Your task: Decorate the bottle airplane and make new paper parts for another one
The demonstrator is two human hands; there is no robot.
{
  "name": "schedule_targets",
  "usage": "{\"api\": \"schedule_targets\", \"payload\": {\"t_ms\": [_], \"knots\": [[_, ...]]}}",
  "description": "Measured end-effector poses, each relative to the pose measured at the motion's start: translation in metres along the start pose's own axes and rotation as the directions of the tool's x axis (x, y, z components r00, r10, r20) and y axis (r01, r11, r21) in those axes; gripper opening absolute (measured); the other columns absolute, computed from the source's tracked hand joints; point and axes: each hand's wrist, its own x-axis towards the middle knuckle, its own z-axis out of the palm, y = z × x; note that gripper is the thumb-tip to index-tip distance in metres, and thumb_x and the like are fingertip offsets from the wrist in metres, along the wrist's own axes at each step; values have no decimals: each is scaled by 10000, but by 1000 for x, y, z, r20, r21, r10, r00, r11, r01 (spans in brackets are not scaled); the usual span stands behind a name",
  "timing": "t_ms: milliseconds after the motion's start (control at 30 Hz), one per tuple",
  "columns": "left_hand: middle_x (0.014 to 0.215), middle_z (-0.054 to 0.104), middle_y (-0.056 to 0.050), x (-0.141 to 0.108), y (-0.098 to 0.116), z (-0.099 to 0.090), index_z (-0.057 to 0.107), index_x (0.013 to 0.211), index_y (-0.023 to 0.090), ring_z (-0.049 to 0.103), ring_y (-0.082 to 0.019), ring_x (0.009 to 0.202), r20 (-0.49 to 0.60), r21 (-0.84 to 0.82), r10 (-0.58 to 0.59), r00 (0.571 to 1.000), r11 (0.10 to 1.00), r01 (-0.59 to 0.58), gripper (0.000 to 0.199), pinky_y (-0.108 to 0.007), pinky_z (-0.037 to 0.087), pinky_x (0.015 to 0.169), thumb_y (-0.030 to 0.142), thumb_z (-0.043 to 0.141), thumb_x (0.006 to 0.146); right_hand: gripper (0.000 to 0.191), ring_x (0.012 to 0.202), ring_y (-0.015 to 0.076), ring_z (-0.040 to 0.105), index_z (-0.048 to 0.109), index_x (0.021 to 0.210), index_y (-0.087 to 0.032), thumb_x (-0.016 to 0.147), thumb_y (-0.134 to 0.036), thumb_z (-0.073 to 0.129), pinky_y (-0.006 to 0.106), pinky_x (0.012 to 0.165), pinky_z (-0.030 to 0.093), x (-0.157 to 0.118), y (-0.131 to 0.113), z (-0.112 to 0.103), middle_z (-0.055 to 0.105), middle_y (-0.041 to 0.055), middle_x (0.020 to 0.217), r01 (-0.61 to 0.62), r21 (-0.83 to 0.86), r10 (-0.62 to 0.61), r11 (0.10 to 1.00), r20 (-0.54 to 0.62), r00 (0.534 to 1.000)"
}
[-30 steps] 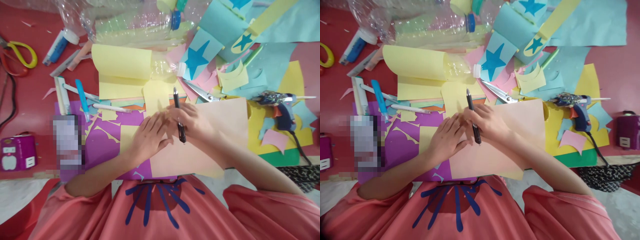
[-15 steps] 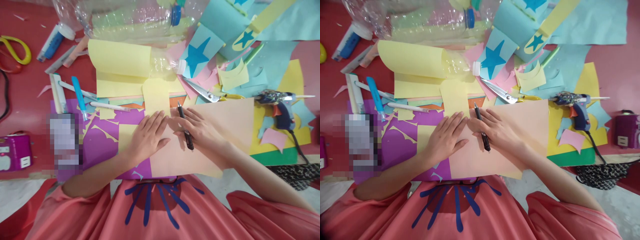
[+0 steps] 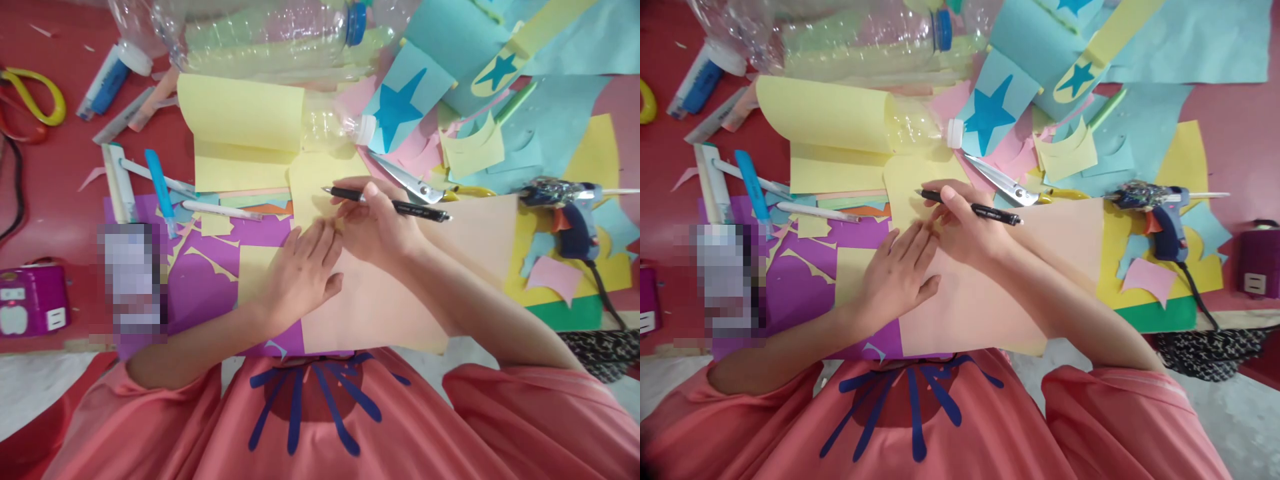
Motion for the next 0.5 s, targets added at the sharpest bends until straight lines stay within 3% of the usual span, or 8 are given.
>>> {"api": "schedule_targets", "payload": {"t_ms": [133, 267, 500], "knots": [[1384, 564, -219, 5, 3, -2, 454, 1410, 24, 506, -364, 1294, 49, 14, -7, 999, 1000, 6, 553, -524, 423, 1008, 276, 433, 917, 317, 577, 98, 547, 630, 808, -219, 741, -506, 748, 264, 538, 474, -2, 0, 2, 587, -27, 671, 45, 57, -46, 997, 8, 999], [1392, 564, -215, 7, 0, -1, 475, 1401, 24, 519, -359, 1280, 26, 3, 3, 1000, 1000, -3, 565, -483, 436, 992, 297, 454, 907, 270, 456, 76, 422, 554, 701, -229, 807, -424, 708, 257, 461, 385, 1, -5, -4, 465, -63, 531, 144, -134, -150, 980, -35, 988], [1518, 438, -208, 8, -1, 0, 414, 1457, 30, 471, -367, 1335, 98, -63, -5, 995, 998, 11, 581, -523, 416, 1005, 308, 416, 946, 254, 521, 110, 523, 565, 702, -228, 925, -348, 548, 297, 508, 443, 6, -6, -12, 581, -8, 632, 160, -206, -172, 965, -40, 984]]}}
